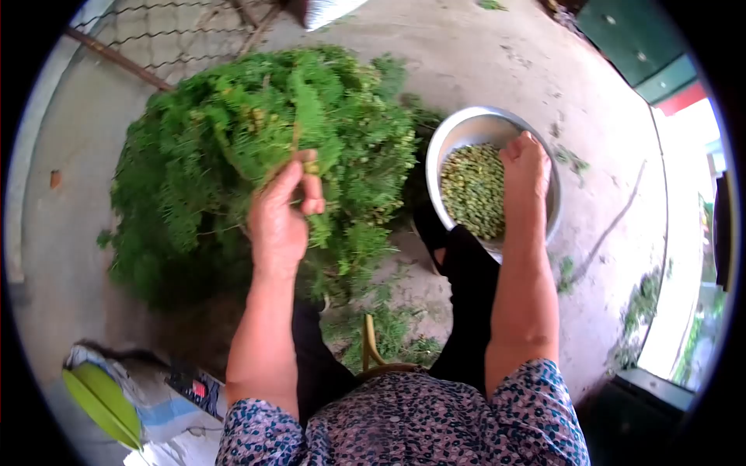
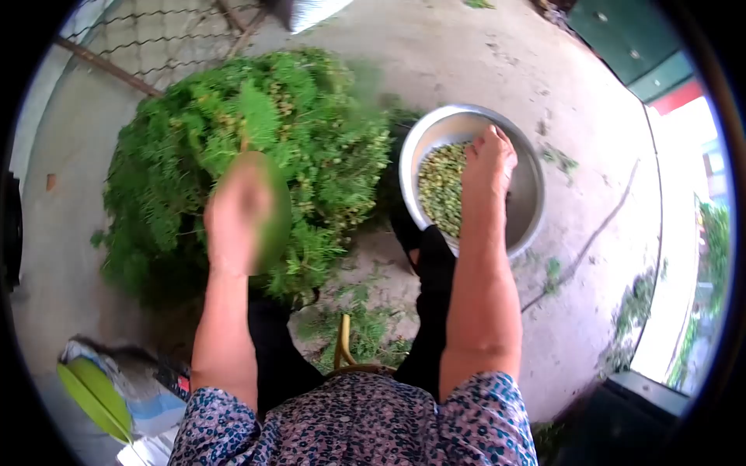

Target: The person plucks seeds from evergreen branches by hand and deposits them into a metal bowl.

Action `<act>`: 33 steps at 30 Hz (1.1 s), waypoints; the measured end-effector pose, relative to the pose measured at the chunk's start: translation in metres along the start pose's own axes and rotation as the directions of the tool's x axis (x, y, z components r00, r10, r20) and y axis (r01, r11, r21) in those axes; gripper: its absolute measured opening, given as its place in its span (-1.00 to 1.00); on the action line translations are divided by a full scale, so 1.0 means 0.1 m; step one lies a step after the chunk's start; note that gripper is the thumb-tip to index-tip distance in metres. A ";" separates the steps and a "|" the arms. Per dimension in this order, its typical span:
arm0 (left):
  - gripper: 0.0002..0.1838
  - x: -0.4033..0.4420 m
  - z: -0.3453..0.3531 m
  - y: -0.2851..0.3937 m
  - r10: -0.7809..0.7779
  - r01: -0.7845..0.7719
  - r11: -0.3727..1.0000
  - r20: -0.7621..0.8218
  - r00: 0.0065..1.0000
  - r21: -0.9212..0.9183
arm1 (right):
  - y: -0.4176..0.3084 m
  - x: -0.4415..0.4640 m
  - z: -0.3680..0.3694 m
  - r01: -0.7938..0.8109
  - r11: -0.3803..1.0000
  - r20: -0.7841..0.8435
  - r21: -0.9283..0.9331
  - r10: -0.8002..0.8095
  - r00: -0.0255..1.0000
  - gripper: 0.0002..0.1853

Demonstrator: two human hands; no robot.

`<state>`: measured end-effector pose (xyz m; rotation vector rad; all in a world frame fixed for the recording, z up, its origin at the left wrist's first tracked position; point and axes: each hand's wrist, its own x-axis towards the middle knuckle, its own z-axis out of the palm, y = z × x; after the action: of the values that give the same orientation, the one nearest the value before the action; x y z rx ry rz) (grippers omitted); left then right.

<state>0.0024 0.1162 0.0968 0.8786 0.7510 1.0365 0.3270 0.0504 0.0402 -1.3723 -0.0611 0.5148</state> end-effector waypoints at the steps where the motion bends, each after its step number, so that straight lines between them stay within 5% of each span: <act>1: -0.72 0.01 0.01 0.02 -0.014 0.014 0.999 -0.004 1.000 -0.036 | -0.14 -0.29 0.18 -0.082 0.987 0.085 0.136 0.071 0.994 -0.71; 3: -0.72 0.02 0.03 0.03 -0.067 0.071 0.988 0.032 0.997 -0.136 | -0.03 -0.57 0.40 -0.111 0.987 0.456 0.119 0.045 0.889 -0.77; 7: -0.71 0.02 0.02 -0.02 -0.108 0.120 0.974 0.071 0.992 -0.193 | 0.17 -1.35 0.81 -0.043 0.999 0.759 -0.031 0.052 0.649 -0.88; 9: -0.71 0.01 0.02 -0.01 -0.120 0.123 0.982 0.030 0.992 -0.143 | 0.09 -1.63 0.90 -0.073 0.993 0.733 -0.096 0.121 0.669 -0.86; 12: -0.74 -0.01 0.04 -0.02 -0.075 0.075 0.995 0.012 0.997 -0.058 | 0.24 -1.78 1.00 0.353 0.932 0.721 0.082 -0.300 0.624 -0.82; 13: -0.75 -0.01 0.06 -0.02 -0.060 0.061 0.997 0.016 0.998 -0.044 | 0.26 -1.79 1.01 0.352 0.932 0.723 0.084 -0.300 0.623 -0.82; 15: -0.77 -0.02 0.07 -0.03 -0.057 0.057 0.998 0.025 0.998 -0.034 | 0.24 -1.82 1.01 0.100 0.995 0.761 0.009 -0.072 0.644 -0.83; 17: -0.73 -0.03 0.07 -0.02 -0.074 0.074 0.995 0.002 0.997 0.063 | 0.30 -1.74 1.04 0.198 0.978 0.776 -0.065 -0.075 0.626 -0.84; 19: -0.74 -0.03 0.04 -0.01 -0.068 0.067 0.997 0.022 0.997 0.045 | 0.26 -1.71 1.05 0.079 0.994 0.848 -0.072 0.019 0.530 -0.86; 20: -0.75 -0.03 0.04 -0.02 -0.032 0.032 0.997 0.005 0.999 0.073 | 0.29 -1.68 1.06 0.249 0.965 0.843 -0.087 -0.062 0.535 -0.87; 25: -0.84 -0.04 0.05 -0.05 0.132 -0.118 0.931 -0.018 0.991 0.345 | 0.11 -1.72 1.07 0.557 0.826 0.858 -0.087 -0.221 0.463 -0.89; 28: -0.84 -0.04 0.06 -0.06 0.120 -0.110 0.940 -0.012 0.993 0.324 | 0.04 -1.68 1.06 0.029 0.944 0.841 -0.329 0.279 0.463 -0.89; 29: -0.84 -0.04 0.05 -0.06 0.107 -0.105 0.963 0.006 0.994 0.247 | 0.08 -1.64 1.03 0.028 0.944 0.842 -0.328 0.279 0.461 -0.89; 31: -0.84 -0.01 0.01 -0.05 0.071 -0.066 0.977 -0.017 0.997 0.203 | 0.13 -1.57 0.98 -0.396 0.889 0.883 -0.231 0.362 0.298 -0.90; 33: -0.84 0.00 -0.02 0.00 0.008 -0.005 0.999 -0.057 0.998 0.048 | 0.10 -1.51 0.96 -0.460 0.862 0.917 -0.213 0.338 0.210 -0.90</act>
<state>0.0007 0.1169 0.0960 0.8960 0.8237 1.0567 0.1573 0.0815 0.0897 -0.7612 -0.6537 1.7495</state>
